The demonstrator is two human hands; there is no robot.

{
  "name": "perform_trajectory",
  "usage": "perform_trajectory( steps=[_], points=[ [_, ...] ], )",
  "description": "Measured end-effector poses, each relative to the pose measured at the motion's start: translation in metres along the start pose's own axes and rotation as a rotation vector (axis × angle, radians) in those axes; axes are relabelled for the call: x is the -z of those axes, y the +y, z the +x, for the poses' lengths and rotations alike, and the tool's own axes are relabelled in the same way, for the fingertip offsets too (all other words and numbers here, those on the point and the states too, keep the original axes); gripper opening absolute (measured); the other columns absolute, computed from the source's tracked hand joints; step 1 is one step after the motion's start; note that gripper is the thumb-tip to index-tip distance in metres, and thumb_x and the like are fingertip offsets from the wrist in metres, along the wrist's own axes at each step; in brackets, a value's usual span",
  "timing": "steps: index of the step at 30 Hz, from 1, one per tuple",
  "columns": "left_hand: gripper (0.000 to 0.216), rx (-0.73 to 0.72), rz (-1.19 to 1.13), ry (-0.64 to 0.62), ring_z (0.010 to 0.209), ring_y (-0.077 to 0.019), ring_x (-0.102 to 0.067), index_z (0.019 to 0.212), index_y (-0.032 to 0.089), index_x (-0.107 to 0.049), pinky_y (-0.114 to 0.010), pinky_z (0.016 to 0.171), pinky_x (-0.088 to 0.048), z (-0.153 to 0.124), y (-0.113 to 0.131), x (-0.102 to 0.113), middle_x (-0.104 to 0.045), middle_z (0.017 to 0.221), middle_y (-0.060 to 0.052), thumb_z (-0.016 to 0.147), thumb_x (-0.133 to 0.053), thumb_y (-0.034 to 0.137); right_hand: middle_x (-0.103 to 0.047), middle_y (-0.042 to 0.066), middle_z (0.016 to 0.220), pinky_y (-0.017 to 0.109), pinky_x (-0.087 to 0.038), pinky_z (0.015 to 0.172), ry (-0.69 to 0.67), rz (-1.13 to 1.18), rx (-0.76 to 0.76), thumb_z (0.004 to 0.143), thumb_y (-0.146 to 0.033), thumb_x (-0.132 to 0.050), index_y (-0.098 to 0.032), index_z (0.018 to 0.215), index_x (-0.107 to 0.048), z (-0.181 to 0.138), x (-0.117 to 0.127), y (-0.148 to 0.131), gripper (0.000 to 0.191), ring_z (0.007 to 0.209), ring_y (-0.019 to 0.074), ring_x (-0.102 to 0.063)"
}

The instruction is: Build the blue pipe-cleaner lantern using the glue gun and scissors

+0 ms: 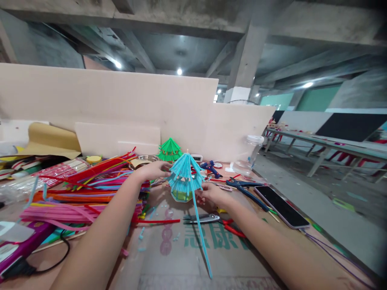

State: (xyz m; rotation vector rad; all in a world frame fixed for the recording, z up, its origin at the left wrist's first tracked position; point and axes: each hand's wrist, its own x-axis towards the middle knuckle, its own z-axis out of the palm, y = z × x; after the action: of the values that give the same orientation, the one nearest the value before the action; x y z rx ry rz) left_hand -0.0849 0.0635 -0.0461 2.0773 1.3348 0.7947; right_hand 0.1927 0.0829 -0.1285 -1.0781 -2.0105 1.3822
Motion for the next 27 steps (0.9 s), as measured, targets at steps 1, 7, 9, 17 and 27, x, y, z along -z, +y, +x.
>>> perform_trajectory(
  steps=[1,7,9,17,27],
  points=[
    [0.042,-0.01,0.003,-0.019,0.092,-0.0263,-0.069,0.101,0.021,-0.071,-0.032,0.078,-0.053,0.001,0.002,-0.003,-0.074,0.101,-0.007,0.064,-0.067,0.038,-0.065,0.002,0.067,0.022,-0.046,0.055,0.006,0.012,-0.003,0.075,-0.047,-0.063,-0.016,0.074,-0.059,0.001,-0.002,0.001,0.032,0.055,0.0105,-0.058],
    [0.029,0.001,0.063,0.146,0.088,-0.0285,-0.068,0.089,0.02,-0.073,-0.036,0.08,-0.051,0.005,0.01,-0.008,-0.075,0.092,-0.007,0.069,-0.062,0.037,-0.07,0.004,0.078,0.026,-0.05,0.061,-0.076,0.009,-0.028,0.07,-0.047,-0.067,-0.014,0.08,-0.066,-0.003,0.012,-0.005,0.034,0.061,0.0129,-0.062],
    [0.037,0.019,0.08,0.285,0.095,-0.0297,-0.066,0.099,0.018,-0.071,-0.039,0.084,-0.049,0.004,0.017,-0.007,-0.073,0.097,-0.01,0.077,-0.054,0.042,-0.071,0.005,0.081,0.026,-0.051,0.062,-0.127,-0.021,-0.041,0.071,-0.046,-0.068,-0.014,0.083,-0.068,-0.007,0.022,-0.008,0.034,0.065,0.0142,-0.065],
    [0.054,-0.213,-0.081,0.372,0.113,-0.0258,-0.058,0.122,0.016,-0.061,-0.037,0.094,-0.046,0.005,0.047,-0.032,-0.063,0.125,-0.011,0.083,-0.054,0.053,-0.072,0.006,0.088,0.027,-0.053,0.066,-0.208,-0.131,-0.061,0.073,-0.046,-0.069,-0.014,0.09,-0.071,-0.022,0.053,-0.028,0.037,0.069,0.0145,-0.065],
    [0.05,-0.217,-0.01,0.403,0.11,-0.024,-0.058,0.118,0.017,-0.065,-0.034,0.095,-0.044,0.008,0.038,-0.029,-0.065,0.119,-0.01,0.085,-0.053,0.053,-0.073,0.007,0.086,0.026,-0.053,0.063,-0.102,-0.38,-0.017,0.082,-0.047,-0.06,-0.015,0.089,-0.07,-0.031,0.071,-0.045,0.034,0.066,0.0134,-0.065]
  ],
)
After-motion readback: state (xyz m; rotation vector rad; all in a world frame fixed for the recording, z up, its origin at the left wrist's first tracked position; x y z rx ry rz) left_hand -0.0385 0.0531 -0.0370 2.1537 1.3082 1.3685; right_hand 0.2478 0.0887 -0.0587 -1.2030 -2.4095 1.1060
